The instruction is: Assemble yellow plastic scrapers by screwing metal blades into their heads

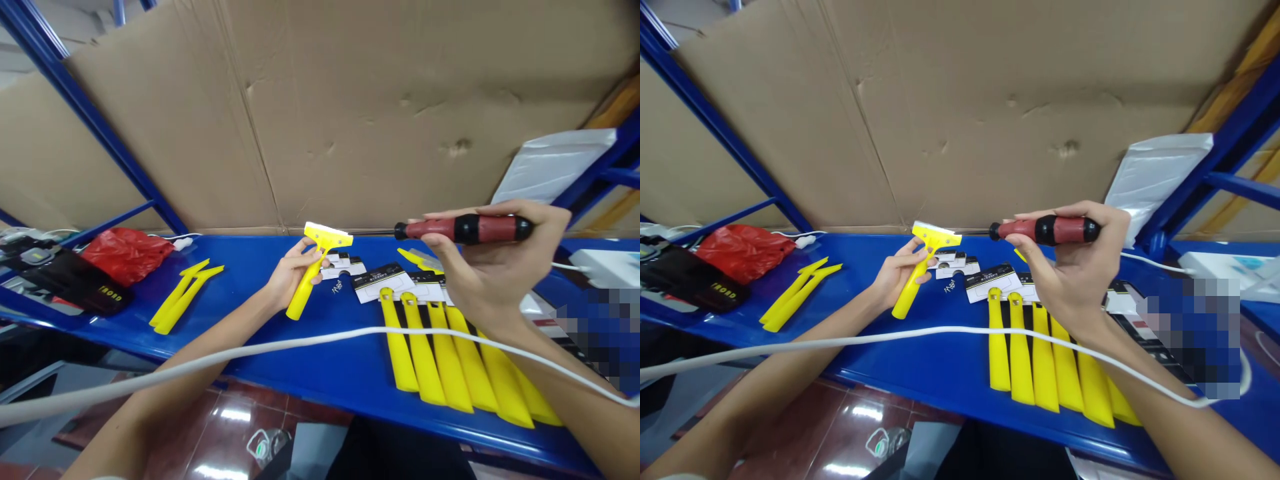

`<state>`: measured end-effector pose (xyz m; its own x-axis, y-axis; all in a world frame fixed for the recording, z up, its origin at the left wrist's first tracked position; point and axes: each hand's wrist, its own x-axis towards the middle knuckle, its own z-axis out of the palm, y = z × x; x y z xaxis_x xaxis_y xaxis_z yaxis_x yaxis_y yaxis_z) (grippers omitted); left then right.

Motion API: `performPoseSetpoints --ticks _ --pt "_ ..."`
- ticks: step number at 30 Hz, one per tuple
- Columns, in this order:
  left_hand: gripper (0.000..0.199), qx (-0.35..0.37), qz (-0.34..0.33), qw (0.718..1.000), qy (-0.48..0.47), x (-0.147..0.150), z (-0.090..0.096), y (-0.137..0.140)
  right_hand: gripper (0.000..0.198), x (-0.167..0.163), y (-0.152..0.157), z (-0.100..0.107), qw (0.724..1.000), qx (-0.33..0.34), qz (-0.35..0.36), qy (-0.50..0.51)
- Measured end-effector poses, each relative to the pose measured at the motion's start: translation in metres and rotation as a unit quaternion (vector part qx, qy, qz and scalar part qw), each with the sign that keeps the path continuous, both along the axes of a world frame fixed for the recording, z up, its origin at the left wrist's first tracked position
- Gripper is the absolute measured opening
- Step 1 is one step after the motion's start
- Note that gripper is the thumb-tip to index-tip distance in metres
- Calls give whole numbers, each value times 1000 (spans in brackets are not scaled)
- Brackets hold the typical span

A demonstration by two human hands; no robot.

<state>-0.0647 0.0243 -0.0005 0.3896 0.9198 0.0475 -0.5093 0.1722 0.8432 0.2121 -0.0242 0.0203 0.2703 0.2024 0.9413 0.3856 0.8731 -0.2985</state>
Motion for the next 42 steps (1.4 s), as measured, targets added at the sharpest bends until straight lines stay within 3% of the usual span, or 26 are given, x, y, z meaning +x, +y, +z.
performPoseSetpoints --ticks 8,20,26,32,37,42 --pt "42 4 -12 1000 16 2 -6 0 53 0 -4 -11 998 -29 41 -45" --pt "44 15 -18 999 41 4 -6 -2 62 1 -6 -16 995 -41 53 -75" --pt "42 24 -10 998 59 7 -5 -3 62 5 -6 -17 991 -51 13 -125" --pt "43 17 15 996 81 11 -8 -6 50 7 -10 -6 977 -59 -30 -202" --pt "42 11 12 997 81 10 -10 -5 47 7 -13 -3 972 -72 -77 -208" --pt "39 5 13 998 57 8 -10 -3 44 5 -17 -3 968 -90 -44 -229"
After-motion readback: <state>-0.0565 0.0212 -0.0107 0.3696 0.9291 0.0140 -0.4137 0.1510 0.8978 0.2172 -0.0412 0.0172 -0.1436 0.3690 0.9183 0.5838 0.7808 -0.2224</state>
